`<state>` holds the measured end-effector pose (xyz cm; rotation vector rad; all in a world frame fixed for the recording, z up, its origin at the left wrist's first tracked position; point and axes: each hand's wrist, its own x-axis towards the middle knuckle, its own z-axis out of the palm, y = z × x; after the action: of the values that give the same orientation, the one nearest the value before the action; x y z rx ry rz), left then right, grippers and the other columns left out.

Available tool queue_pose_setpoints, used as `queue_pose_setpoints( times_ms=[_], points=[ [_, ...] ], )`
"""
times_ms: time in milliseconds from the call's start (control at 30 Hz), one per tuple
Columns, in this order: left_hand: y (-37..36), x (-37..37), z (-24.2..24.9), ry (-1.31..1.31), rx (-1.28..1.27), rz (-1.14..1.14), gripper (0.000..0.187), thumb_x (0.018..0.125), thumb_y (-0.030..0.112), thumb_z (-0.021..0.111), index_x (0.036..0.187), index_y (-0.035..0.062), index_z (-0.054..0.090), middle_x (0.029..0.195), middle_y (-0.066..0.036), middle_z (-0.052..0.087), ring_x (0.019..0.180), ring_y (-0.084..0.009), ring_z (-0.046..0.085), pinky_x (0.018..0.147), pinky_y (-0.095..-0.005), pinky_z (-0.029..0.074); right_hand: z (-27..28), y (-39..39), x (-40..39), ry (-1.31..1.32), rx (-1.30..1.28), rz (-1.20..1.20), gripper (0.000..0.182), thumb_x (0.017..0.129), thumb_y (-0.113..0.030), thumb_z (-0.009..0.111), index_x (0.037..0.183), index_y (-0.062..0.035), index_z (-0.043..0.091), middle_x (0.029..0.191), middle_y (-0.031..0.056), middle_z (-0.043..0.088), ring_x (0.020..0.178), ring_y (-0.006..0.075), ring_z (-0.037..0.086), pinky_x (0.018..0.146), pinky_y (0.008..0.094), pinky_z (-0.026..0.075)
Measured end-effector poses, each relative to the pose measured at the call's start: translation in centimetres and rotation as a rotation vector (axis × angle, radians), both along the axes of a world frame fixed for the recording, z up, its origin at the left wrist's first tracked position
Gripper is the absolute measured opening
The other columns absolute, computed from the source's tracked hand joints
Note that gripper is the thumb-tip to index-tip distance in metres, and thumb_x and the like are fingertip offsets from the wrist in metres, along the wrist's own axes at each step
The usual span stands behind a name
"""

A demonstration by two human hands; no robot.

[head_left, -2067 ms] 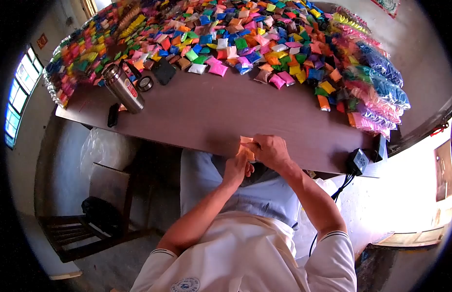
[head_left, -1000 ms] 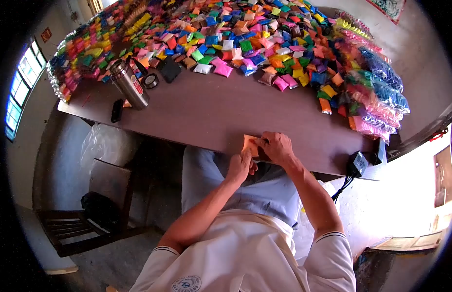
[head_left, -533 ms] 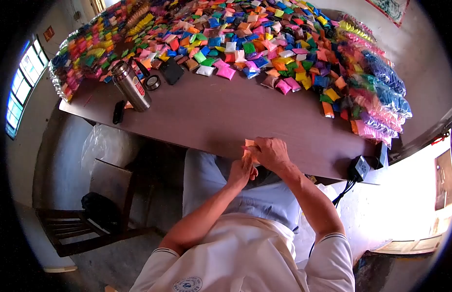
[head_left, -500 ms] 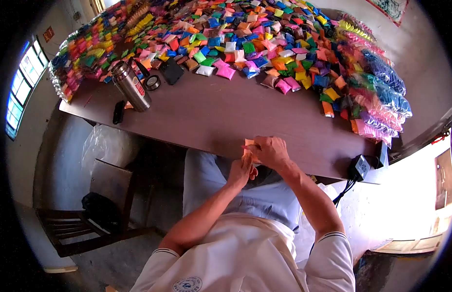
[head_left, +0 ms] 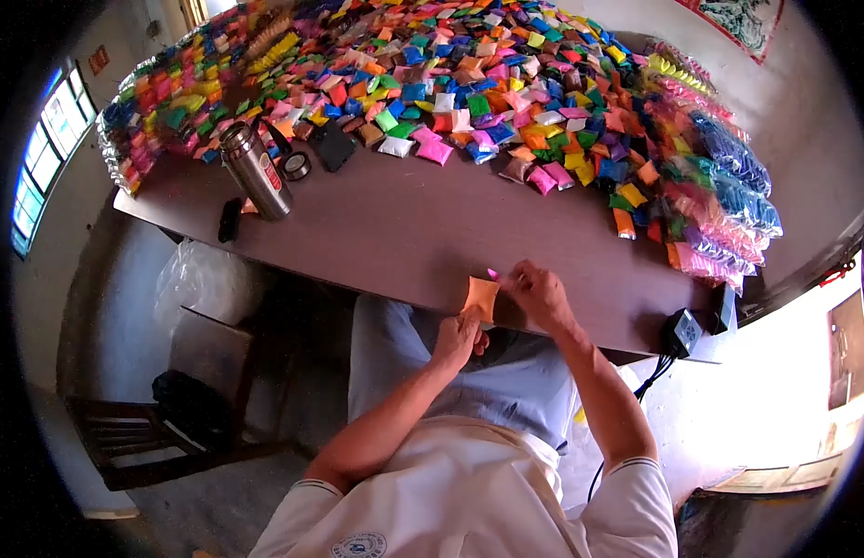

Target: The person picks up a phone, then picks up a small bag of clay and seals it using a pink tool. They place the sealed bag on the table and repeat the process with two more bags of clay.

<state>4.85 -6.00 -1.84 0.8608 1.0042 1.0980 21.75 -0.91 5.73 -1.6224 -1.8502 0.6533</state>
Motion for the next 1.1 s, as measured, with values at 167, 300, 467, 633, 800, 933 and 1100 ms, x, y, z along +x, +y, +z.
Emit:
queue_pose_setpoints(
  times_ms=[167,300,467,633,800,933,1100],
  points=[
    [0.1,-0.4,-0.5,-0.075,0.023,0.0,0.05,0.095,0.039,0.052,0.059,0.0054,0.048,0.053,-0.004,0.048,0.046,-0.015,0.054,0.042,-0.0273,0.041,-0.8,-2.3,-2.5,-0.097,0.153,0.147,0.027,0.083,-0.028,0.068,0.105,-0.0105,0.066,0.086,0.0147,0.068,0.076,0.0323,0.066,0.068,0.0385,0.052],
    [-0.2,-2.9,-0.5,-0.089,-0.03,-0.054,0.051,0.094,0.042,0.054,0.058,0.0073,0.045,0.055,-0.006,0.051,0.048,-0.0156,0.053,0.045,-0.0274,0.041,0.2,-1.0,-2.9,-0.096,0.143,0.163,0.029,0.082,-0.028,0.068,0.107,-0.0129,0.066,0.091,0.0152,0.068,0.082,0.0323,0.066,0.073,0.0377,0.052],
    [-1.6,-5.4,-4.6,-0.007,-0.177,0.0,0.049,0.092,0.042,0.058,0.058,0.0099,0.044,0.057,-0.006,0.052,0.051,-0.0148,0.051,0.051,-0.0271,0.04,-0.9,3.3,-5.1,-0.097,0.22,0.101,0.028,0.082,-0.027,0.066,0.107,-0.0149,0.066,0.093,0.0147,0.067,0.089,0.0332,0.064,0.076,0.0396,0.05],
    [-2.9,-6.6,-5.7,-0.19,-0.145,0.017,0.046,0.088,0.042,0.064,0.06,0.0116,0.044,0.06,-0.004,0.051,0.055,-0.0126,0.047,0.055,-0.0269,0.036,-1.7,9.4,-9.5,-0.094,0.166,0.042,0.029,0.083,-0.033,0.063,0.107,-0.017,0.066,0.092,0.0135,0.067,0.09,0.0334,0.063,0.075,0.0406,0.05],
    [-2.4,-7.3,-5.8,-0.171,-0.217,0.002,0.033,0.088,0.032,0.063,0.067,0.0088,0.051,0.065,-0.006,0.056,0.056,-0.0132,0.049,0.057,-0.0274,0.041,-1.2,13.6,-14.1,-0.047,0.057,0.018,0.029,0.083,-0.035,0.062,0.107,-0.0199,0.066,0.094,0.0127,0.067,0.092,0.0339,0.063,0.076,0.0416,0.049],
    [-1.4,-7.6,-8.0,-0.202,-0.319,0.025,0.029,0.089,0.029,0.062,0.072,0.0063,0.054,0.068,-0.006,0.057,0.059,-0.015,0.052,0.061,-0.0294,0.046,-2.6,16.9,-17.7,-0.021,0.084,0.04,0.029,0.084,-0.034,0.061,0.108,-0.0205,0.066,0.097,0.0141,0.067,0.091,0.0344,0.063,0.076,0.0427,0.05],
    [-0.3,-8.9,-9.5,-0.267,-0.363,0.038,0.029,0.09,0.026,0.061,0.074,0.0042,0.052,0.069,-0.004,0.052,0.065,-0.0152,0.053,0.069,-0.0326,0.051,-2.0,19.5,-17.1,0.055,0.218,-0.08,0.027,0.086,-0.03,0.057,0.108,-0.018,0.065,0.094,0.0153,0.066,0.086,0.0361,0.063,0.073,0.045,0.05]
  ],
)
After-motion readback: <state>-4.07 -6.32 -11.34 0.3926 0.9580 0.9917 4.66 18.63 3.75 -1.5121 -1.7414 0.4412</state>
